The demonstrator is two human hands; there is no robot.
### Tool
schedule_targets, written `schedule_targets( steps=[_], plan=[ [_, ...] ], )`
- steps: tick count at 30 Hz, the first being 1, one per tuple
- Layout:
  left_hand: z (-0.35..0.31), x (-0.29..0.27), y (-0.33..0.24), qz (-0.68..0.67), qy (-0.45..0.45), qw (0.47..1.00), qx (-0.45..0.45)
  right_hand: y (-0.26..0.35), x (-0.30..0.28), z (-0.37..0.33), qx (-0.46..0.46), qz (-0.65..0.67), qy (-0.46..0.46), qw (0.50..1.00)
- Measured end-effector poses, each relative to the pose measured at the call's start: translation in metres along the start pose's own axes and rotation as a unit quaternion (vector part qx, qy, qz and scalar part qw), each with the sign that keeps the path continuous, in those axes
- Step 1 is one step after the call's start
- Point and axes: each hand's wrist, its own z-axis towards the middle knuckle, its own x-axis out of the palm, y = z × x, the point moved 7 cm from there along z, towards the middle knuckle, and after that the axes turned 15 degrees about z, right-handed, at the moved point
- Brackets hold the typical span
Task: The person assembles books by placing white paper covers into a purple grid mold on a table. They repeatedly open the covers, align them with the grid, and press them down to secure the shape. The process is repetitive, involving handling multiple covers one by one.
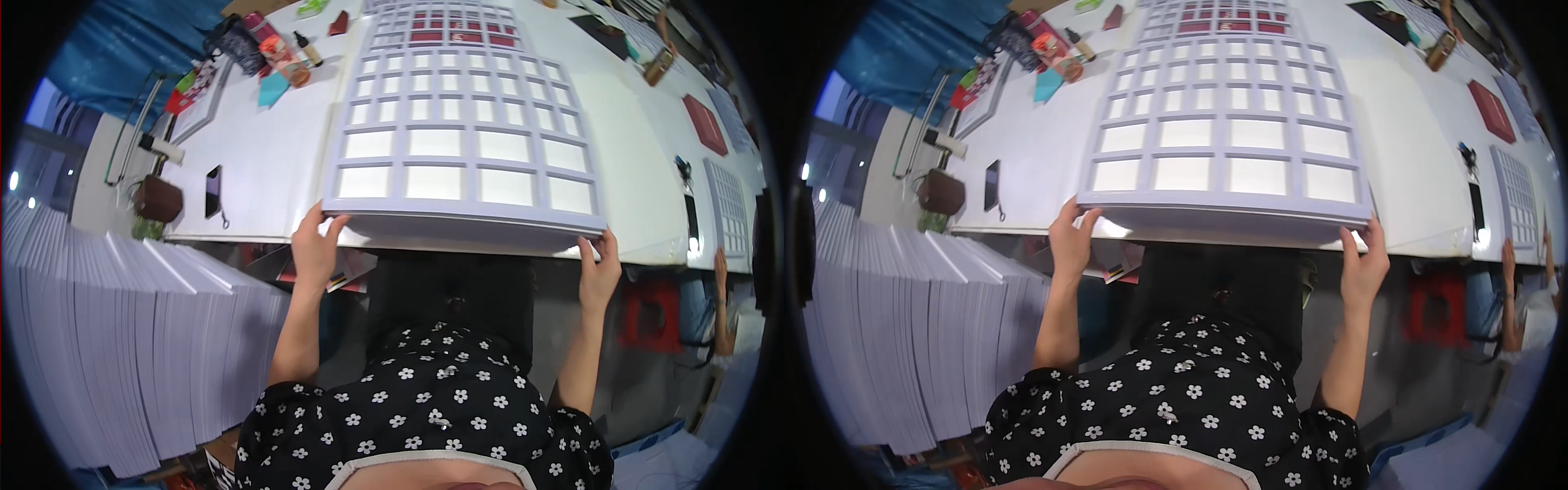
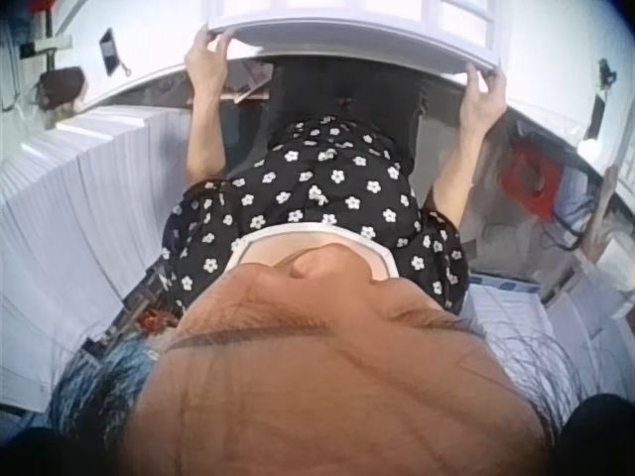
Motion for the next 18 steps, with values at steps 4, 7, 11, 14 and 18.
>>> schedule_targets(
  steps=[4,7,11,14,18],
  plan=[
    [0.002,0.0,-0.001,0.011,0.007,1.0,0.005,-0.001,0.002,0.0,0.015,-0.005,0.019,1.0],
    [-0.002,0.001,0.008,-0.035,-0.005,0.999,-0.003,0.008,0.011,-0.003,-0.026,0.044,-0.005,0.999],
    [-0.002,0.0,0.008,0.0,-0.02,1.0,0.018,0.014,0.012,-0.004,-0.035,-0.034,0.016,0.999],
    [0.002,-0.002,-0.006,0.059,-0.032,0.997,0.028,0.013,0.003,-0.005,-0.034,-0.06,0.003,0.998],
    [0.001,0.008,0.005,-0.018,-0.032,0.999,0.009,0.022,0.005,-0.005,-0.022,-0.115,-0.008,0.993]
  ],
)
